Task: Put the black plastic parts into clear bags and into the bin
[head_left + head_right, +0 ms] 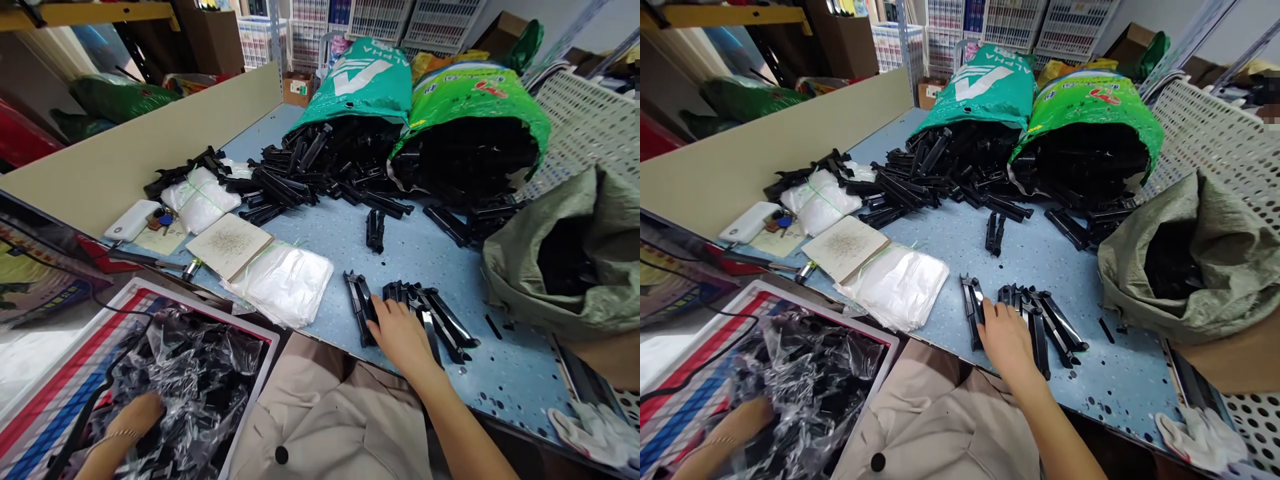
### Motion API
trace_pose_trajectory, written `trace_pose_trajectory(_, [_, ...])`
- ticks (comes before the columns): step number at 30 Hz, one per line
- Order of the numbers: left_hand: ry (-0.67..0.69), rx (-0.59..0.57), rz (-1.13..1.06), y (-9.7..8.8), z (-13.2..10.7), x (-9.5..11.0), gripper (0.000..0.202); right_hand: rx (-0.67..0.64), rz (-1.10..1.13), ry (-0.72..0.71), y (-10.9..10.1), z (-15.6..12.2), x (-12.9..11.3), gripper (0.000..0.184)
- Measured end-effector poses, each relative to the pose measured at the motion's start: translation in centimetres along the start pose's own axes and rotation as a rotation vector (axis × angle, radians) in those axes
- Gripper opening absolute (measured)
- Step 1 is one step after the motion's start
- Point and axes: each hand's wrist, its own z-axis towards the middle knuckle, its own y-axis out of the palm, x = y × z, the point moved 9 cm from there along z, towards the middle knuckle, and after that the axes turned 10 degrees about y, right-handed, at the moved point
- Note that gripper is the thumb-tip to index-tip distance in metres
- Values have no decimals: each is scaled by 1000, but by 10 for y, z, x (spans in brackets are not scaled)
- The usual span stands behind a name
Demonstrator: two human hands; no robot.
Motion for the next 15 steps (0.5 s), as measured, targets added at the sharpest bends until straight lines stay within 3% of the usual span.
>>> trace_pose_trajectory(1, [15,10,-16,-8,17,21,17,-14,12,6,2,1,-3,40])
trace_pose_trajectory(3, [130,114,-84,-34,51,87,24,-54,47,40,7,6,-7,39])
trace_pose_trajectory(6, [389,404,-107,-85,83,204,22,-106,170,109,13,13,-5,35])
trace_pose_trajectory(8, [454,542,8,-107,94,259,23,-133,337,135,15,13,1,36])
trace_pose_trajectory(9, [461,549,39,-110,101,274,21,-150,447,150,17,12,6,37])
trace_pose_trajectory(11, [434,487,-19,-111,118,279,16,-192,706,187,22,7,16,40])
trace_pose_trajectory(15, [347,357,-293,-113,146,238,12,-286,1240,310,35,-1,26,49])
